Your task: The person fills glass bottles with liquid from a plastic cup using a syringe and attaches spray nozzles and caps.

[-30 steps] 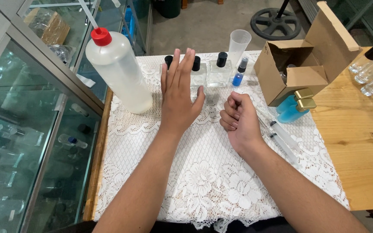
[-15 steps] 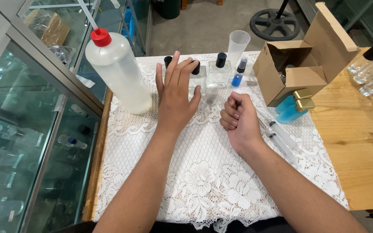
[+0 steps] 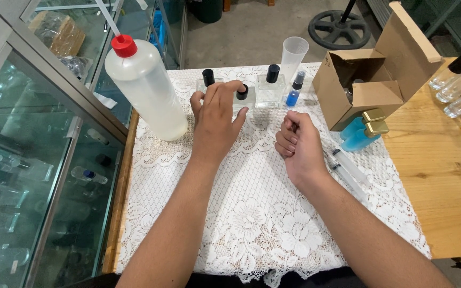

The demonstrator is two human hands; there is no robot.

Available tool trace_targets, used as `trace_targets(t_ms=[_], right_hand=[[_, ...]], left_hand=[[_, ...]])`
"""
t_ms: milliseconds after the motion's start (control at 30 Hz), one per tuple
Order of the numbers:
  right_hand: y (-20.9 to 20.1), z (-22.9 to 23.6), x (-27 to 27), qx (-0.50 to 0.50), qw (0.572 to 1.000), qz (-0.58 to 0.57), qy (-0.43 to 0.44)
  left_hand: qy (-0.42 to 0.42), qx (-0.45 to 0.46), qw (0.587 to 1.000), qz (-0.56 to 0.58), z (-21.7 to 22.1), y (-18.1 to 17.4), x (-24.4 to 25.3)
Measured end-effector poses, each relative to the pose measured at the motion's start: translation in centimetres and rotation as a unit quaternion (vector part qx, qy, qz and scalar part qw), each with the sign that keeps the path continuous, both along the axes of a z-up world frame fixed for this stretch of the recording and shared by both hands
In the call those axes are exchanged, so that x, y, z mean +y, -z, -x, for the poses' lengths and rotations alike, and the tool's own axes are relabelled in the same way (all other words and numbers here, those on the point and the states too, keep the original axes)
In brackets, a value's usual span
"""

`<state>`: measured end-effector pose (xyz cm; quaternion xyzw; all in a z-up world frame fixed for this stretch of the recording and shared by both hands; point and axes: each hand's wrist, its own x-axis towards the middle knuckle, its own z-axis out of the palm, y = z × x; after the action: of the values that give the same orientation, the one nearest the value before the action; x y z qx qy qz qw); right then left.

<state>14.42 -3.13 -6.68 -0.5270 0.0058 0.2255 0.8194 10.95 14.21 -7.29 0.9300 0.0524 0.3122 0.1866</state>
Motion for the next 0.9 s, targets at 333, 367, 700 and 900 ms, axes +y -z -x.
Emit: trace_targets(t_ms=[333, 367, 700, 900], right_hand=[[-0.4, 0.5, -0.2, -0.104, 0.993, 0.055, 0.017], [-0.7, 0.8, -0.3, -0.229, 0.967, 0.107, 0.026], [-2.7, 2.5, -0.2, -0.395, 0.878, 0.252, -0.102], [-0.1, 0.2, 0.0, -0.394, 0.89, 0.217, -0.074]], left_hand=[[0.031, -0.028, 0.999, -0.013, 0.7, -0.6, -0.1], [0.052, -0.062, 0.996, 0.043, 1.1, -1.0, -0.2], [0.175, -0.08, 0.947, 0.256, 1.0, 0.3, -0.7], [0.224, -0.011, 0.931, 0.288, 2.2, -1.6, -1.3]])
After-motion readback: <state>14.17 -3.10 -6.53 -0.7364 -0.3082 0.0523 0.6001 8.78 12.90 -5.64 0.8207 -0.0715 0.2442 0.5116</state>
